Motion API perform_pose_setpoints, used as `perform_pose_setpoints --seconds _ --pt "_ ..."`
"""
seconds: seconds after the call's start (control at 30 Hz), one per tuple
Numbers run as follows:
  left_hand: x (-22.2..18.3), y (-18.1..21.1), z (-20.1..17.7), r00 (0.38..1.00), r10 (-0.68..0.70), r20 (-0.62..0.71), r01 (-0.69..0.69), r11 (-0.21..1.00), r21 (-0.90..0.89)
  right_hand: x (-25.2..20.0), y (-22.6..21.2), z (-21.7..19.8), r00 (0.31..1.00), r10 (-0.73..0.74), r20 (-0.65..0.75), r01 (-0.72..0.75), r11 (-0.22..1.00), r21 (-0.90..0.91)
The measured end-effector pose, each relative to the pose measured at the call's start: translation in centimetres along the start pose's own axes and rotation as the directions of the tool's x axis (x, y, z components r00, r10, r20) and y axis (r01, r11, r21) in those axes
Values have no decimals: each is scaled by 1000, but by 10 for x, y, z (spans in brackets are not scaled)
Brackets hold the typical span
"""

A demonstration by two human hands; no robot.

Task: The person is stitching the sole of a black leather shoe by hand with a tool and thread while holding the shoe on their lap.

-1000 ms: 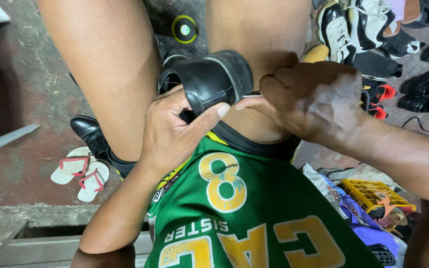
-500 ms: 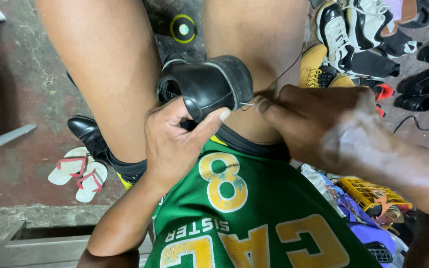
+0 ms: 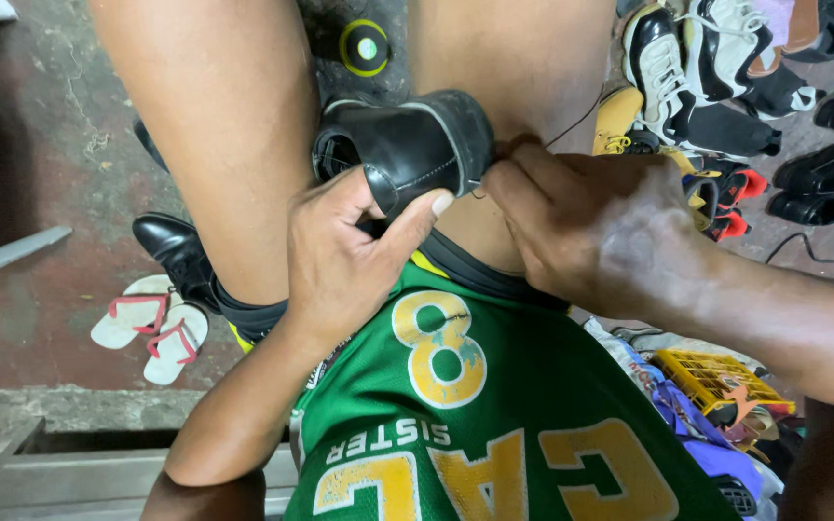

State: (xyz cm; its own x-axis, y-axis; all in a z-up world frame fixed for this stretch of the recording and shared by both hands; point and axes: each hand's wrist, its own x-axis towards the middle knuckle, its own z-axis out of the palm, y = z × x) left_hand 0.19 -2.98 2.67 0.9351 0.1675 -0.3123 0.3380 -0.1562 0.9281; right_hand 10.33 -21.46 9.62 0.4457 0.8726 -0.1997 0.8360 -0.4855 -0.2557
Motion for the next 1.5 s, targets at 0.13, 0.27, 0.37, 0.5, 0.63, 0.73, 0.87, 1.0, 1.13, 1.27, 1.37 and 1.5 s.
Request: perform_pose_setpoints --seconds 0.13,0.27,0.37,0.5,0.63,0.73,0.87,1.0,1.13,1.27,1.37,1.5 --pt "-14 -3 -13 992 124 -15 -125 983 -134 -8 6 -3 997 26 -68 -23 999 40" --pt "-27 -6 -50 982 -11 -190 -52 945 -323 -20 21 2 987 117 -114 -86 965 250" --pt "-35 3 -85 933 -13 -358 -24 995 -100 -35 33 5 975 217 -56 -187 925 331" --pt "-35 17 -89 859 226 -459 -96 952 290 -51 39 13 910 414 -11 -375 836 400" --pt "-19 26 -55 865 498 -52 -452 821 349 -58 42 18 911 411 -33 -359 831 424" --pt "4 25 -11 927 293 234 -348 904 248 -59 42 19 910 413 -30 -345 798 494" --pt "23 11 -1 875 318 365 -409 889 205 -57 42 22 915 401 -43 -334 812 478" --pt "27 -3 -1 857 387 338 -459 873 164 -57 46 23 922 387 -33 -318 802 505" --pt "21 -8 -3 893 315 322 -320 947 -40 -55 47 24 924 382 -27 -314 793 522" --pt "9 -10 -26 950 56 306 175 718 -674 -53 47 24 940 332 -84 -245 823 513" --pt "2 -7 -30 984 3 176 115 743 -660 -49 45 21 926 378 -4 -319 787 528" --pt "-2 8 -25 941 337 26 -337 941 16 -42 43 18 937 349 -14 -294 809 509"
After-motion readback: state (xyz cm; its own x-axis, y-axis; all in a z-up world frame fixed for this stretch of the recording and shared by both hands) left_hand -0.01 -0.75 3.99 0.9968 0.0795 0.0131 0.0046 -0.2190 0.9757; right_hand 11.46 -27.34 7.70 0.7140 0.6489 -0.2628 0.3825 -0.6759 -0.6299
